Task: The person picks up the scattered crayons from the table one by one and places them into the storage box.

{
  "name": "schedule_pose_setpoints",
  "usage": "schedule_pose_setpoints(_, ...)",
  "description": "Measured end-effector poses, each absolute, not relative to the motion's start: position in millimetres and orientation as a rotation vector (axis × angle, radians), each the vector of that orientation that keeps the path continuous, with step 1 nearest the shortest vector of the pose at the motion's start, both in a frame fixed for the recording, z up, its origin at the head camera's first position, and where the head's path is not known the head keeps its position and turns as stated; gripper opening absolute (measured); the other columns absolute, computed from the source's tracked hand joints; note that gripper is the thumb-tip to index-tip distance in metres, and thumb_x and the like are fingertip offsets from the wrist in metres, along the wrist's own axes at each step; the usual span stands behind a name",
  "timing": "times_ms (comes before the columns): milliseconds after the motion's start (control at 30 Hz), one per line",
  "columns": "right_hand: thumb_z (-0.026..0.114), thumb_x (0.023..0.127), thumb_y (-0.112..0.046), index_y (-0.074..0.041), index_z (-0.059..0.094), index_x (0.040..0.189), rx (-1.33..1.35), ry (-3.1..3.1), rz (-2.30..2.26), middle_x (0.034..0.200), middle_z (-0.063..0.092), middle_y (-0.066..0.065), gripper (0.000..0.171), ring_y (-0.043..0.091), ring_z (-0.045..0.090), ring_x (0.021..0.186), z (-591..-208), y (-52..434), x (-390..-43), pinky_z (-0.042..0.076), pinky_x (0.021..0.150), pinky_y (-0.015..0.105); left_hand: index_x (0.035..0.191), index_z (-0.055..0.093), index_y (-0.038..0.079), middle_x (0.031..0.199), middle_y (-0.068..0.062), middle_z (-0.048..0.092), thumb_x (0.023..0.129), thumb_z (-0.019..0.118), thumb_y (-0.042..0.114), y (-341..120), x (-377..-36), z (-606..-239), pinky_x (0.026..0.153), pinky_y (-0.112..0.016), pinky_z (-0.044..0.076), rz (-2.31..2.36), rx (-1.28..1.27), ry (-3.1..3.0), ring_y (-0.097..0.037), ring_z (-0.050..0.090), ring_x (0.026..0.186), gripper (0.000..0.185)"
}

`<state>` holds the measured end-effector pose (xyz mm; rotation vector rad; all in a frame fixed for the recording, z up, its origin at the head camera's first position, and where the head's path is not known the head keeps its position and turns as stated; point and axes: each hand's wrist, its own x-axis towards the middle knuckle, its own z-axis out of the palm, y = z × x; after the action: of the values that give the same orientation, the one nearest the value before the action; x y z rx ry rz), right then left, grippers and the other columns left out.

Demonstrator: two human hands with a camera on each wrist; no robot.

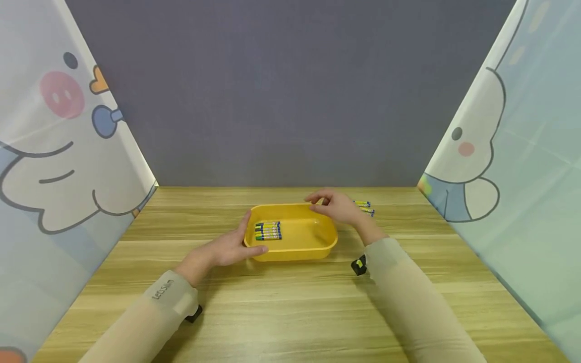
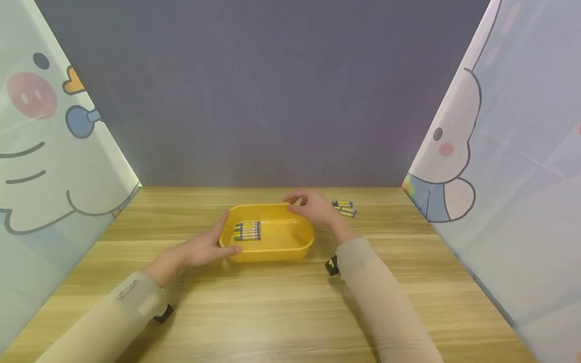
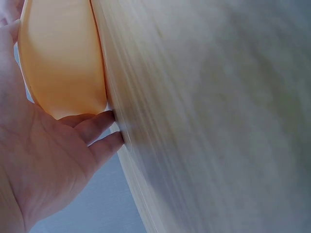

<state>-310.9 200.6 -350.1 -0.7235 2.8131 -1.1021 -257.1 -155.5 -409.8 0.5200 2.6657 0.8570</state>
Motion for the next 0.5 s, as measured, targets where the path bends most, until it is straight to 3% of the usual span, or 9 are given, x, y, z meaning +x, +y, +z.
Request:
schedule_pose_setpoints(133,0.069,0.11,-0.027,-0.013,0.076,0.138,-0.62,2.873,-1.137,0.13,0.071,0.017,0.032,0.021,0.058,0.085,-355.2,252.1,-321.0,0.05,0.069,0.032,0.173,-0.026,0.021,0.176,-0.034,0.027,0.095,0.062,0.083,-156.0,-256.9,-408.3,0.127,-0.066,0.037,0.833,0.526,2.668,-0.051,0.044,0.156,0.133)
schedule_pose_setpoints(300,0.066,0.111,-0.018,-0.002,0.073,0.14,-0.506,2.917,-1.11,0.135,0.069,0.028,0.034,0.034,0.066,0.092,-372.4,306.3,-330.3,0.055,0.072,0.038,0.173,-0.026,0.021,0.178,-0.032,0.023,0.096,0.061,0.083,-155.9,-256.1,-406.8,0.128,-0.067,0.035,0.829,0.521,2.666,-0.052,0.04,0.159,0.132)
schedule_pose_setpoints(500,0.064,0.111,-0.015,-0.001,0.074,0.139,-0.388,2.979,-0.931,0.137,0.071,0.028,0.033,0.038,0.068,0.109,-390.4,342.5,-334.7,0.058,0.091,0.051,0.174,-0.022,0.017,0.177,-0.033,0.025,0.096,0.062,0.083,-155.3,-255.5,-406.4,0.127,-0.066,0.037,0.82,0.523,2.67,-0.052,0.044,0.156,0.133)
